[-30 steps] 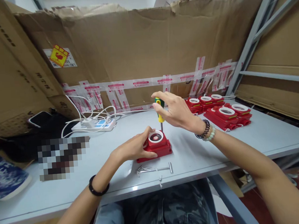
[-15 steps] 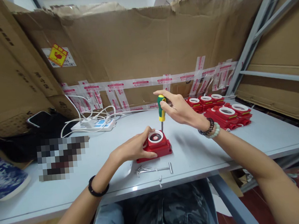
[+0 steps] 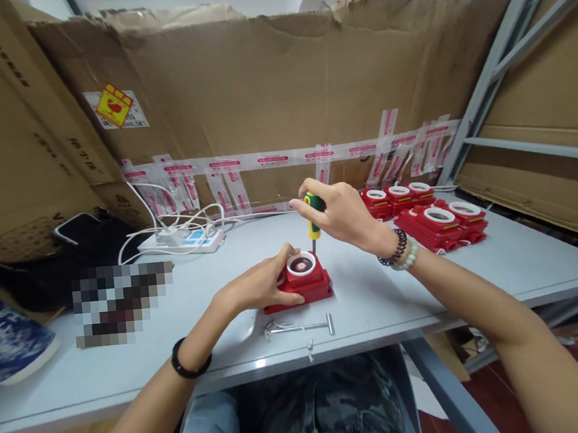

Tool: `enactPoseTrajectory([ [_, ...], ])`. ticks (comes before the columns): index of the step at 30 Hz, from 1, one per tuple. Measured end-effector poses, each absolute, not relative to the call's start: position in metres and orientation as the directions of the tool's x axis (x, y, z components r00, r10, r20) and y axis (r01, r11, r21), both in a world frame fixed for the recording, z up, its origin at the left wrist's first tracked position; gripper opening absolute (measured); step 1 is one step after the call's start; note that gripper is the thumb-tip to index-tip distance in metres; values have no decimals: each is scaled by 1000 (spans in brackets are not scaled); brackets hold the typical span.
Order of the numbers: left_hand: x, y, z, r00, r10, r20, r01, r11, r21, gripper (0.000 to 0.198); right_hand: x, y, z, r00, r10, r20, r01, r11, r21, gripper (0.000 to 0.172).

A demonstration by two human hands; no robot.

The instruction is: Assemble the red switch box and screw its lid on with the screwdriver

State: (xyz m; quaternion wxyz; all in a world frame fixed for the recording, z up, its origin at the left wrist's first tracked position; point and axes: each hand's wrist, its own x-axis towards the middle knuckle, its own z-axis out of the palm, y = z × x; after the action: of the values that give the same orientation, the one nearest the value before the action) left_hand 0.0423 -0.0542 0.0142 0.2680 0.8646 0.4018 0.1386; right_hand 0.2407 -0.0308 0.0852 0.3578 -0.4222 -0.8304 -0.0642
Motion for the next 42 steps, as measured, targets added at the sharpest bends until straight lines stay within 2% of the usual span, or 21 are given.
enactPoseTrajectory([
  [3,42,-54,13,642,766,34,617,-542,571,55,239,-30,86,-330,670,665,837,534,-122,41],
  [6,41,-53,12,645,763,34,611,-542,578,56,241,-29,89,-438,661,609,728,659,-190,36],
  [8,41,-53,12,644,764,30,610,-538,581,57,241,-29,89,-451,661,599,701,678,-220,30],
  [9,41,-52,12,644,764,29,611,-537,582,57,241,-28,89,-421,672,610,734,647,-207,28],
  [12,41,-53,12,646,763,36,607,-541,583,57,242,-28,89,-311,687,657,852,507,-128,38],
  [14,41,-53,12,647,762,38,602,-540,588,57,244,-28,90,-366,676,639,814,565,-131,33],
  [16,41,-53,12,645,763,39,599,-537,594,57,246,-27,91,-489,646,586,691,697,-191,30],
  [18,40,-52,11,644,764,39,597,-534,599,58,246,-25,91,-530,639,557,645,730,-223,25],
  [20,40,-52,10,642,766,40,597,-532,600,59,245,-24,90,-436,680,590,751,636,-178,20],
  [22,40,-51,10,643,765,40,599,-535,597,58,245,-23,89,-330,697,637,848,515,-123,26],
  [23,39,-51,10,644,764,40,599,-536,594,57,246,-23,90,-328,696,638,853,509,-116,27],
  [26,40,-52,11,645,763,39,599,-537,594,57,250,-25,92,-498,664,557,700,687,-195,27],
  [28,40,-53,12,644,764,40,596,-535,599,57,251,-26,93,-569,642,513,621,745,-243,24],
  [30,40,-53,12,644,764,41,593,-533,603,57,248,-27,92,-491,683,541,706,676,-211,17],
  [33,40,-53,12,642,766,34,597,-527,605,58,241,-27,88,-311,725,615,865,485,-134,28],
  [34,40,-52,11,640,767,33,598,-526,605,58,241,-27,87,-312,723,616,862,488,-136,29],
  [36,40,-52,10,639,769,33,602,-526,601,59,243,-26,87,-426,696,578,753,627,-199,31],
  [39,40,-52,10,638,769,39,607,-533,589,58,255,-23,92,-651,565,506,451,825,-342,36],
  [40,40,-52,10,638,769,40,608,-535,586,58,259,-22,95,-686,535,493,395,843,-366,34],
  [42,40,-52,11,641,767,36,608,-536,586,57,262,-22,98,-681,544,490,409,838,-361,25],
])
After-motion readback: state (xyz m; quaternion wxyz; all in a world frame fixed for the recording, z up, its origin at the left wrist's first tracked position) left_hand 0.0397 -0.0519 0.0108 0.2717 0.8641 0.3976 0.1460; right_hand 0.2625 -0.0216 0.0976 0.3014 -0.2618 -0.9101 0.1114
